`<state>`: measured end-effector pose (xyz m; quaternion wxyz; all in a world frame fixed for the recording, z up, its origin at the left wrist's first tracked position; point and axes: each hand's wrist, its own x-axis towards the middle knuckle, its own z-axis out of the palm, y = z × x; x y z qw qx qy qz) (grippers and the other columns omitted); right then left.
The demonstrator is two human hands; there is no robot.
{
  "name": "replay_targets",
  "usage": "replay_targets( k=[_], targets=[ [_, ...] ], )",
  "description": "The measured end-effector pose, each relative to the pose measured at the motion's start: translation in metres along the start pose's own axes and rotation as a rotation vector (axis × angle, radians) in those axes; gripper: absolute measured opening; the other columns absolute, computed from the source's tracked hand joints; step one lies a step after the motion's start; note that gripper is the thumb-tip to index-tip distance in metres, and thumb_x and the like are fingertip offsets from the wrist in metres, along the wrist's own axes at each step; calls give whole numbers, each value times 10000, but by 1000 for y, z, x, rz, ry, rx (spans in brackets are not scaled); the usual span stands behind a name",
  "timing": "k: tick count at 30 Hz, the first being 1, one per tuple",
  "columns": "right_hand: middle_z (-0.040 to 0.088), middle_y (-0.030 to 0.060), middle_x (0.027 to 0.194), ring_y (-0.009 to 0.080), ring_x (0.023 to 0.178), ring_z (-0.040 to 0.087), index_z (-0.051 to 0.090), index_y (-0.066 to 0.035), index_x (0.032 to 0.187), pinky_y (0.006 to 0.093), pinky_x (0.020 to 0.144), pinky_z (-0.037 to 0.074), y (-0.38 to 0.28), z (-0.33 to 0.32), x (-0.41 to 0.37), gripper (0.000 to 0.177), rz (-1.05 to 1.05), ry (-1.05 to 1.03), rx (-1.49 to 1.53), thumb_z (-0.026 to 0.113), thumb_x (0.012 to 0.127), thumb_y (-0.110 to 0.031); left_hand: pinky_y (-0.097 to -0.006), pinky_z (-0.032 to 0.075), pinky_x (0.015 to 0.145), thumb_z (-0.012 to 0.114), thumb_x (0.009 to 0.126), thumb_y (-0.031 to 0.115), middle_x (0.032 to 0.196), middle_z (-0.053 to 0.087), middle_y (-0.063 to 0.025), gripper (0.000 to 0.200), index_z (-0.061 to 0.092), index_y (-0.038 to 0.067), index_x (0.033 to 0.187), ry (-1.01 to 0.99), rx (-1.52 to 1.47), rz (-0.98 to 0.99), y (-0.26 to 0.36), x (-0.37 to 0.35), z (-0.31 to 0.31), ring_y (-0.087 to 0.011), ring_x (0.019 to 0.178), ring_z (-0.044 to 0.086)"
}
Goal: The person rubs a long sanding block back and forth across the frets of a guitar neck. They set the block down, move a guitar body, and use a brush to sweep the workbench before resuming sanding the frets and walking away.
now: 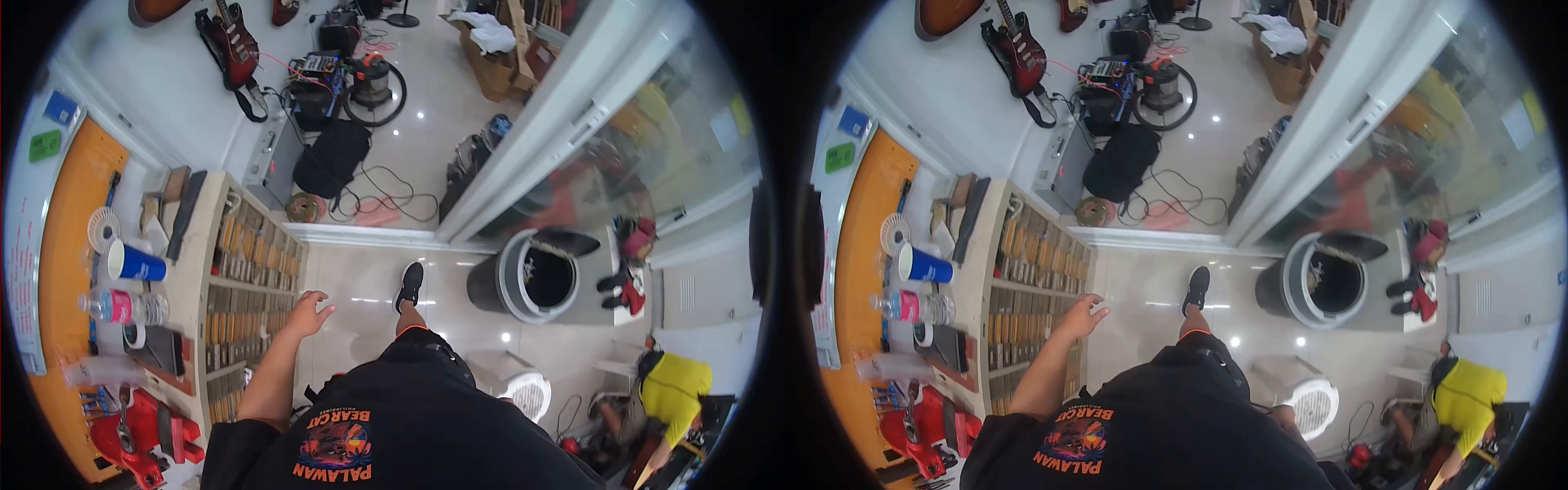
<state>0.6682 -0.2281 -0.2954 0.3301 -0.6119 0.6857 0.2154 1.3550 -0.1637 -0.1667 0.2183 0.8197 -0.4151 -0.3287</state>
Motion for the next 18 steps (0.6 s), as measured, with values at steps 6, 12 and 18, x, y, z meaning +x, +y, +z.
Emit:
replay_targets(
  k=[6,12,18],
  targets=[
    [754,85,762,248,704,750,780,-126,813,384,625,585,-69,-101,181,161,-230,-55,-163,723,850,-272,-447,536,1006,754,945,427,1251,694,-217,489,688,45,1243,105,41,-148,-22,117,-18,-374,1181,660],
    [735,109,729,220,662,734,780,-42,879,357,613,575,-238,-225,307,211,74,-43,617,659,863,-214,-446,543,996,776,910,495,1214,719,-233,576,690,29,1237,-116,143,-467,-48,170,-25,-381,1161,684],
    [756,165,800,274,748,764,749,-34,825,454,714,592,-288,-279,363,317,-37,165,458,612,913,-305,-453,553,982,772,911,504,1181,739,-216,575,680,49,1250,-351,75,-619,-61,264,-29,-384,1139,699]
  ],
)
